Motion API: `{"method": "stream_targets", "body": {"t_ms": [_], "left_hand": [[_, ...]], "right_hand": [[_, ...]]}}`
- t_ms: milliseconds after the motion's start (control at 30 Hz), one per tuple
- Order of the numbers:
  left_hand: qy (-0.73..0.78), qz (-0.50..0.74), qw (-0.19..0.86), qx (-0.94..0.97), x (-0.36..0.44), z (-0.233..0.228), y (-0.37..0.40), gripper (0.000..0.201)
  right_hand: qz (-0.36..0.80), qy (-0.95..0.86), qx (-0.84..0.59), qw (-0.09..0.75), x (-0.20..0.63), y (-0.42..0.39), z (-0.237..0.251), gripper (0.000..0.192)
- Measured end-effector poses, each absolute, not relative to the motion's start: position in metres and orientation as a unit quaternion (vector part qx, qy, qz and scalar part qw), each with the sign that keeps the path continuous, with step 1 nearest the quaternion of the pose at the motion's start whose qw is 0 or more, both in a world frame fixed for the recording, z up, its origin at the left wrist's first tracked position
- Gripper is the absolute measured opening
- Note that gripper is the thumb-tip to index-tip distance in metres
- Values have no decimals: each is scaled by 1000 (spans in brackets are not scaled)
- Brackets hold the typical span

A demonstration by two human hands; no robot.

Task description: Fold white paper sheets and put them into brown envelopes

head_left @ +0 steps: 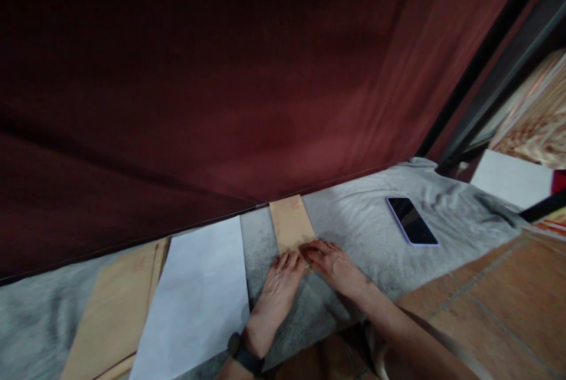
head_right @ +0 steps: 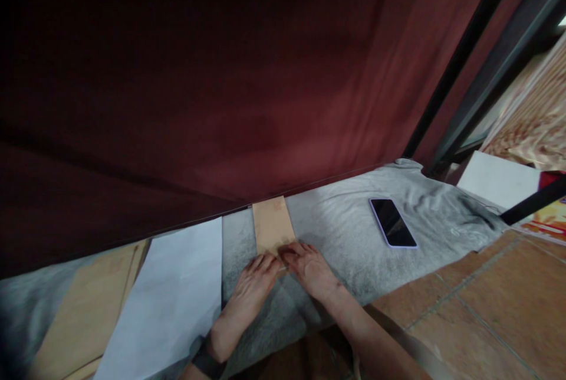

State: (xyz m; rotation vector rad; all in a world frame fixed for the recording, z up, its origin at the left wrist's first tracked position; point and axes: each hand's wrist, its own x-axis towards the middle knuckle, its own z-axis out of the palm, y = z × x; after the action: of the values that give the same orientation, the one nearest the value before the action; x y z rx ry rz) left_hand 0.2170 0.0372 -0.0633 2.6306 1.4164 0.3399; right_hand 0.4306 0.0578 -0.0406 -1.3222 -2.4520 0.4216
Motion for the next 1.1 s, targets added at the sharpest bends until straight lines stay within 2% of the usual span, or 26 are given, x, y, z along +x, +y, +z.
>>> {"method": "stream_targets", "body": {"t_ms": [67, 133, 233, 333, 567, 867, 1100], "left_hand": [[464, 120, 68, 875, 219, -59, 37, 49], [468, 126, 84, 871, 222, -52, 40, 39], [488, 133, 106, 856, 225, -43, 48, 22], [505, 162, 95, 842, 223, -45, 54, 27], [546, 208, 77, 808, 216, -62, 80, 40], [485, 115, 94, 862, 232, -47, 207, 56], [466, 103, 79, 875, 231, -65, 218, 56]], "right_hand": [[157, -850, -475, 166, 429, 59, -42, 32], [168, -836, -491, 178, 427, 60, -44, 30], [155, -824, -508, 198, 422, 60, -48, 41], [126, -834, -503, 187, 417, 58, -55, 51], [110, -842, -499, 175, 416, 57, -64, 46], [117, -838, -498, 188, 416, 61, -65, 44], [127, -838, -492, 201, 418, 61, -64, 44]]}}
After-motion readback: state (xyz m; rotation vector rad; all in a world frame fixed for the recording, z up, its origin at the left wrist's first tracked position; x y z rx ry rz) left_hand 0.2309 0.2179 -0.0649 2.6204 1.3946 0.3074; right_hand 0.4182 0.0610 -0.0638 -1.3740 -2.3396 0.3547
